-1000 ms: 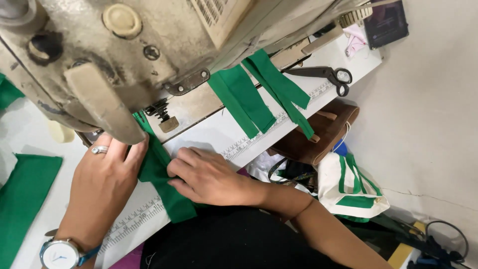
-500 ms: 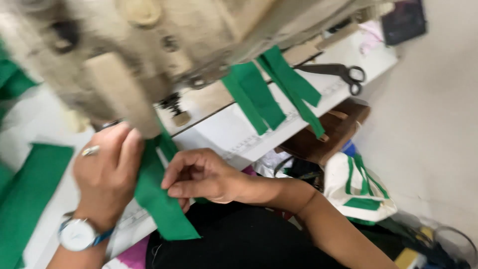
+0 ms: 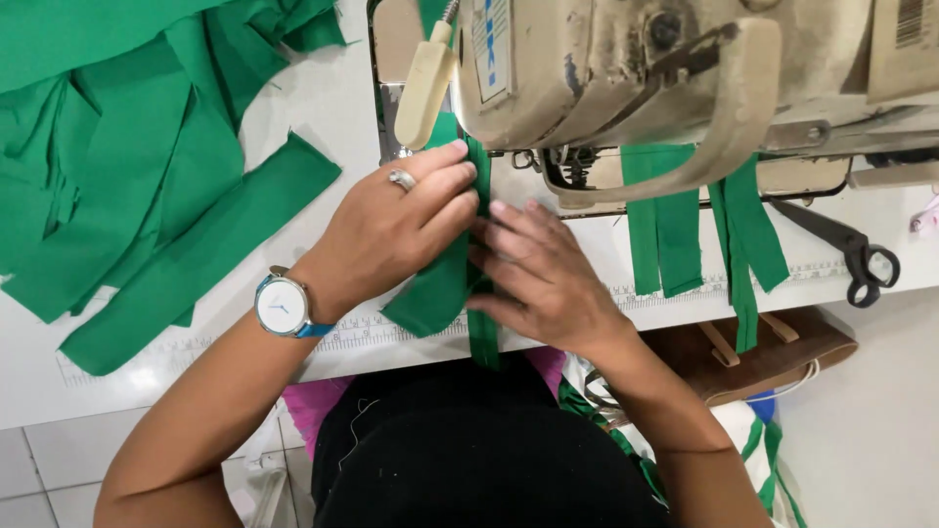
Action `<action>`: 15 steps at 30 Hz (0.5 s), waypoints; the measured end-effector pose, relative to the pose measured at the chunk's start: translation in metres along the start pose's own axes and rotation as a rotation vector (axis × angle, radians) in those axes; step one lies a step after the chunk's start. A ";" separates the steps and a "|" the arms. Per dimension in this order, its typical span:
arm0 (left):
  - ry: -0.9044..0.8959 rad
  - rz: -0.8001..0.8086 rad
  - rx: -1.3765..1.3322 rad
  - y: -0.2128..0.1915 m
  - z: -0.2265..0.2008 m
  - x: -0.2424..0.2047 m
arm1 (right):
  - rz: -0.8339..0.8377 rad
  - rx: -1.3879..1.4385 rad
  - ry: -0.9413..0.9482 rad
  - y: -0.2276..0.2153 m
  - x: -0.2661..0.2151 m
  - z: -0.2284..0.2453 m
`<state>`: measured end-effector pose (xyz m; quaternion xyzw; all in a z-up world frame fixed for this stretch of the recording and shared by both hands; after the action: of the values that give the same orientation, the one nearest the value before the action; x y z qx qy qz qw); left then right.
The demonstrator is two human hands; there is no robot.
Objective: Sewing green fabric strips using an industrial sewing machine on a factory floor.
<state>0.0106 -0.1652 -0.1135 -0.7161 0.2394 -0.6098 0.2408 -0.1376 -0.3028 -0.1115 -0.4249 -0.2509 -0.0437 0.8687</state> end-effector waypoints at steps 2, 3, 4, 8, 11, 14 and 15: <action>0.038 0.044 0.047 0.015 -0.005 -0.014 | 0.037 0.019 0.014 0.003 -0.003 0.001; 0.080 0.087 0.095 0.023 -0.008 -0.020 | 0.070 0.035 0.028 0.005 -0.005 0.002; 0.078 0.088 0.097 0.022 -0.008 -0.020 | 0.071 0.037 0.026 0.004 -0.005 0.001; 0.103 0.132 0.217 0.021 -0.011 -0.023 | 0.112 -0.022 0.016 0.001 -0.004 0.003; 0.088 0.121 0.221 0.021 -0.009 -0.022 | 0.122 -0.041 0.013 0.002 -0.003 0.002; 0.069 0.102 0.223 0.024 -0.007 -0.021 | 0.122 -0.052 0.003 0.002 -0.002 -0.001; 0.063 0.087 0.224 0.025 -0.007 -0.021 | 0.118 -0.058 -0.003 0.002 -0.001 -0.002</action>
<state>-0.0002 -0.1711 -0.1444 -0.6543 0.2081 -0.6438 0.3378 -0.1372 -0.3029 -0.1146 -0.4639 -0.2252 0.0011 0.8567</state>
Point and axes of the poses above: each hand's wrist, its own x-axis towards the middle knuckle, its own y-axis out of the palm, z = x × y, the point moved 2 cm from there along x, towards the middle knuckle, and after that the axes turned 6 degrees about x, right-handed, at the moved point
